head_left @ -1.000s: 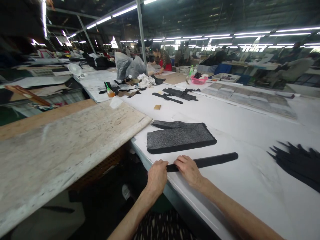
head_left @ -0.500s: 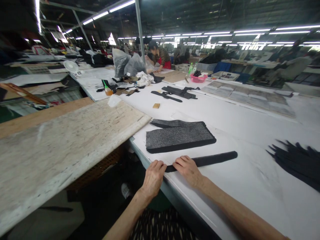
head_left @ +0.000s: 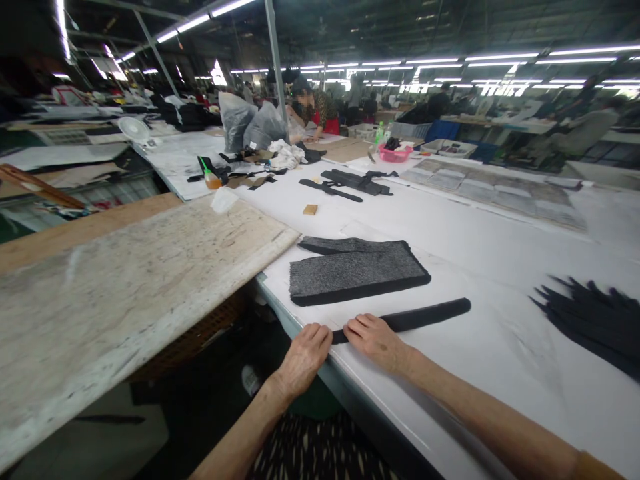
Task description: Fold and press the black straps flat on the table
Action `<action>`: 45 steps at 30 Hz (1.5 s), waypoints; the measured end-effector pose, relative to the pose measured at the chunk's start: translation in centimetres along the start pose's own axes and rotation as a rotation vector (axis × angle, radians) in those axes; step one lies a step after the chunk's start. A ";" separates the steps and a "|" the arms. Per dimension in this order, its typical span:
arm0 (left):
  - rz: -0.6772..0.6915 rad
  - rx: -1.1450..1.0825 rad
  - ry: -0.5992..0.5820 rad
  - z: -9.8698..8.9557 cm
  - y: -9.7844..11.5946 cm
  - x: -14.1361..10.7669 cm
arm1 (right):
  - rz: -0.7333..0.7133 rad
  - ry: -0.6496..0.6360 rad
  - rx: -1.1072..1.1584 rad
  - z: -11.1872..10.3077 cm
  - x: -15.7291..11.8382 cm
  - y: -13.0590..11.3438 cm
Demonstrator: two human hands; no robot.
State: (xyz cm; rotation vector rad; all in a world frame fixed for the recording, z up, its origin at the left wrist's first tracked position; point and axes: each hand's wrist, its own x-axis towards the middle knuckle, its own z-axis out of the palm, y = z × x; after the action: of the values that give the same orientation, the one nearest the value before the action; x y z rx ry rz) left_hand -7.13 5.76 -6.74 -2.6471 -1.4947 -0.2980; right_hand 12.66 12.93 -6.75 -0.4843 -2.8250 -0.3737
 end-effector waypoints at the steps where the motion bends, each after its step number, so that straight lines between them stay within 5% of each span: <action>1: 0.010 0.012 -0.002 0.0 0.0 0.0 | -0.008 -0.007 -0.009 -0.2 0.1 0.0; 12: 0.045 0.052 0.066 0.3 -0.2 -0.8 | -0.019 -0.026 -0.064 -0.7 0.6 -0.2; 21: -0.192 -0.056 0.311 1.2 0.3 -3.6 | -0.008 0.008 -0.009 -0.9 0.4 -0.2; 26: -0.550 -0.437 0.463 1.0 0.5 -4.2 | -0.014 -0.004 -0.020 -1.1 0.3 -0.1; 31: -0.888 -1.087 0.322 0.9 0.7 -2.8 | -0.030 -0.019 -0.039 -1.2 0.9 -0.7; 38: -1.027 -1.334 0.332 0.9 0.6 -1.3 | -0.083 -0.011 -0.043 -1.2 2.8 -2.3; 45: -1.041 -1.420 0.341 0.9 0.3 -1.5 | -0.175 0.018 -0.028 -0.5 2.6 -1.2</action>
State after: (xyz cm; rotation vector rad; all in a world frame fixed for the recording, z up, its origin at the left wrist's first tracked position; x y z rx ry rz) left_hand -7.54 4.53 -7.89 -1.5643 -2.9790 -2.4166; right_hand 9.99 12.43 -5.75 -0.2380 -2.8564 -0.4494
